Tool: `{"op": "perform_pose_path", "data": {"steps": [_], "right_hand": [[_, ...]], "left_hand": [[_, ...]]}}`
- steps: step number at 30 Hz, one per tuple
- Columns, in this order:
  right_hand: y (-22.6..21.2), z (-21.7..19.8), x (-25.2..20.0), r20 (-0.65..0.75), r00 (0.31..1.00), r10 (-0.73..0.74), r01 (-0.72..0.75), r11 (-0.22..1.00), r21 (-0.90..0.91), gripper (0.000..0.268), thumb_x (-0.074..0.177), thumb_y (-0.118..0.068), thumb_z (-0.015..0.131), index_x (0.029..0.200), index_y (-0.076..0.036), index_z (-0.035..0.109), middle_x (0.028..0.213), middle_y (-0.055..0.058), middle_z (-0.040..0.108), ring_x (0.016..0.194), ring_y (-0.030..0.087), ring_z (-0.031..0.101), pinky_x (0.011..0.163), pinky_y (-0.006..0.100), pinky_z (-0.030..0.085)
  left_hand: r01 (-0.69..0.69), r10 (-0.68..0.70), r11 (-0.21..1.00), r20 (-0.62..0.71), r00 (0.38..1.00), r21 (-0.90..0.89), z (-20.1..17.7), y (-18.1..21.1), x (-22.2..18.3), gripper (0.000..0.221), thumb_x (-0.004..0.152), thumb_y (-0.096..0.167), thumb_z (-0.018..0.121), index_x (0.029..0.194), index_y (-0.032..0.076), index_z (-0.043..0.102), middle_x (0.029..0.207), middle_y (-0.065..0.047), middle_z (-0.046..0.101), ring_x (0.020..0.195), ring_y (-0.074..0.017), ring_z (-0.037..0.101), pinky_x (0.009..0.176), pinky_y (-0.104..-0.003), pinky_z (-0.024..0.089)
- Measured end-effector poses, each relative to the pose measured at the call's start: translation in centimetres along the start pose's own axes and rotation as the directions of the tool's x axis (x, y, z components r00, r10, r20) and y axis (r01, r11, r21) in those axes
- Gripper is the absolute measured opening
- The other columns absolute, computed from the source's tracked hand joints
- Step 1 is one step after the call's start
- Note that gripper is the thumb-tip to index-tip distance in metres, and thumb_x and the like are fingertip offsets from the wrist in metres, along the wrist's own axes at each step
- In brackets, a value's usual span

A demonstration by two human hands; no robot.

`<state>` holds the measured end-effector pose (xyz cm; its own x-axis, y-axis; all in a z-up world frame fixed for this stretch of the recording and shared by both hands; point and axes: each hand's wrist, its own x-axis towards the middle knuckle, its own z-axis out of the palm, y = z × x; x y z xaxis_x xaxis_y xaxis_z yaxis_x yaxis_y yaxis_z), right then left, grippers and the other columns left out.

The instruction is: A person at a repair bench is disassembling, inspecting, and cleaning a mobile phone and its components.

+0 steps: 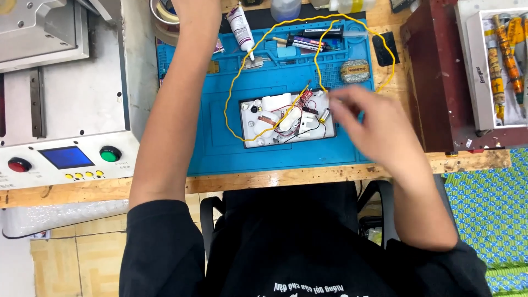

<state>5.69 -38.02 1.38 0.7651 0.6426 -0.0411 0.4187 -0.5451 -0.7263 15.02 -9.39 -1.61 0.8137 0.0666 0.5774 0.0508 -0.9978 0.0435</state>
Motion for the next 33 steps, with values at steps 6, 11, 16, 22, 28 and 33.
{"op": "perform_pose_path", "data": {"steps": [6,11,16,22,28,33], "right_hand": [[2.8,2.2,8.1,-0.378,0.926,0.004,-0.146,0.926,-0.347,0.032,0.118,-0.034,0.079,0.105,-0.005,0.077,0.088,0.011,0.069,0.084,0.031,0.064,0.066,0.050,0.050],[4.5,4.0,10.8,-0.407,0.886,0.221,-0.384,0.842,-0.380,0.030,0.102,-0.044,0.088,0.099,-0.016,0.081,0.105,0.013,0.075,0.095,0.042,0.072,0.063,0.062,0.053],[3.4,2.8,10.1,-0.434,0.887,0.158,-0.307,0.903,-0.300,0.016,0.106,-0.021,0.072,0.091,-0.015,0.071,0.084,0.004,0.076,0.082,0.039,0.071,0.065,0.058,0.050],[1.2,-0.7,7.5,-0.551,0.832,0.061,-0.182,0.969,-0.168,0.015,0.119,-0.015,0.067,0.105,-0.010,0.063,0.085,0.003,0.079,0.071,0.022,0.075,0.069,0.045,0.055],[0.5,-3.0,5.1,-0.691,0.722,0.027,0.124,0.978,0.167,0.016,0.131,0.000,0.058,0.116,-0.005,0.055,0.086,0.008,0.064,0.065,0.013,0.058,0.057,0.028,0.046],[-0.3,-2.5,3.4,-0.786,0.616,-0.039,0.336,0.916,0.218,0.013,0.131,-0.003,0.047,0.119,-0.007,0.043,0.082,0.006,0.035,0.066,0.013,0.036,0.065,0.030,0.028]], "left_hand": [[-0.050,0.046,0.996,0.053,0.998,0.080,-2.1,0.2,-1.9,0.036,0.105,0.049,0.077,0.101,0.014,0.081,0.098,-0.007,0.076,0.099,-0.0295,0.067,0.077,-0.047,0.053],[-0.098,0.144,0.987,0.430,0.891,-0.127,-3.5,3.4,-7.5,0.067,0.100,0.072,0.081,0.073,0.011,0.073,0.075,-0.012,0.068,0.083,-0.0343,0.066,0.069,-0.049,0.055],[-0.028,0.162,0.967,0.525,0.835,-0.254,-2.6,4.2,-8.6,0.055,0.093,0.065,0.088,0.077,0.013,0.077,0.087,-0.011,0.073,0.101,-0.0392,0.065,0.074,-0.053,0.055],[-0.009,0.196,0.943,0.534,0.822,-0.333,-1.9,4.2,-8.7,0.037,0.090,0.049,0.093,0.082,0.014,0.083,0.098,-0.015,0.075,0.107,-0.0410,0.065,0.080,-0.053,0.056],[0.081,0.155,0.909,0.509,0.847,-0.410,-2.9,3.2,-8.4,0.006,0.092,0.016,0.080,0.087,0.013,0.081,0.090,-0.012,0.077,0.106,-0.0440,0.066,0.089,-0.059,0.055],[0.403,0.023,0.708,0.589,0.808,-0.581,-11.8,1.2,-6.4,0.007,0.110,0.017,0.066,0.105,0.015,0.063,0.068,-0.002,0.070,0.056,-0.0207,0.063,0.054,-0.043,0.044]]}}
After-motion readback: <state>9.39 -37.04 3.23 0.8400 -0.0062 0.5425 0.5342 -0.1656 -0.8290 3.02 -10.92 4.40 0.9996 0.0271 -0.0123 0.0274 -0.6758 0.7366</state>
